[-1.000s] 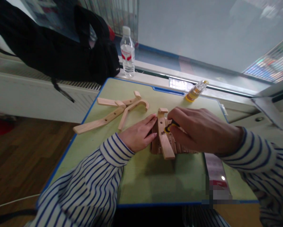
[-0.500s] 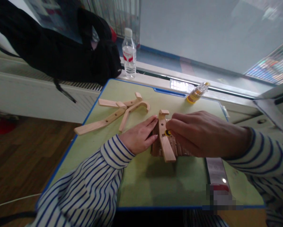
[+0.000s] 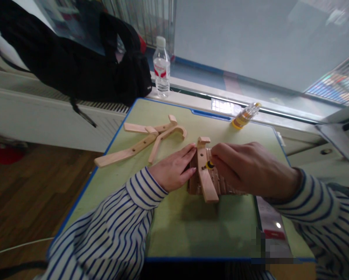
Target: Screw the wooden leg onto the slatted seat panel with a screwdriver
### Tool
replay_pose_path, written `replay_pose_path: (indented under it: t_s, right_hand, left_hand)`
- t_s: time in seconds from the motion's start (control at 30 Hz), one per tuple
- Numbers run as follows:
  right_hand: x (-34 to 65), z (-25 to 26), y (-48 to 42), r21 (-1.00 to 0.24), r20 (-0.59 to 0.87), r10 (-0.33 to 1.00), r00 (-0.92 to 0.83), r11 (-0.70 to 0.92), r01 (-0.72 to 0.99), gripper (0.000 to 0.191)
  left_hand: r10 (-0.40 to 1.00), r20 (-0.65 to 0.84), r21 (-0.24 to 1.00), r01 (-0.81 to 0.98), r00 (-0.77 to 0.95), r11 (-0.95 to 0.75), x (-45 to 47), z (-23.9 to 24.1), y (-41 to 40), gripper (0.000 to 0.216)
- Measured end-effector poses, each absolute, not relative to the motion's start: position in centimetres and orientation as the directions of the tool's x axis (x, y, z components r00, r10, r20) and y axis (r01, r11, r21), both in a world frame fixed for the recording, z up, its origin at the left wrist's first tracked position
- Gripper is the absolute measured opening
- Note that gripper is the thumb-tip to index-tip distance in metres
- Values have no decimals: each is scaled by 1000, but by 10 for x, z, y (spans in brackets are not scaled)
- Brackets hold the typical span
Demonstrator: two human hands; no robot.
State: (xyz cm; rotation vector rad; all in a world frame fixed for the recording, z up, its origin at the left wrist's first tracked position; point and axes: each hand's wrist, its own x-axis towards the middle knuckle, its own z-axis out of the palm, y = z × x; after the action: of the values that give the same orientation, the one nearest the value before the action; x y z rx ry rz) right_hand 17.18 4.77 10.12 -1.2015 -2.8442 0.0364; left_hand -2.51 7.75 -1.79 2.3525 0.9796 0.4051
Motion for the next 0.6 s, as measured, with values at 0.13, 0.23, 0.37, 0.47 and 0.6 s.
replay_pose_path:
  t_s: [0.13,0.23,0.37,0.47,0.6]
  right_hand:
    - [174,97,39,-12,77,749,-658,661,751,24]
    - [173,96,37,-26,53,762,-645,647,762,25]
    - [172,99,42,-43,43,780,-625,626,779,23]
    - [174,104,46,-72,18,766,-643,642,763,12]
    - [177,110,49,-106,-28,730,-683,677,728,12]
  left_hand:
    - [718,76,590,549,692,-592,-25,-17,78,60]
    - [714,92,587,541,694,-602,-25,-17,78,59]
    - [719,90,575,553,689,-603,-25,-16,78,61]
    - [723,86,570,562,685,-600,-25,-14,77,61]
    - [734,100,582,558,672,-591,-25,-15,76,60]
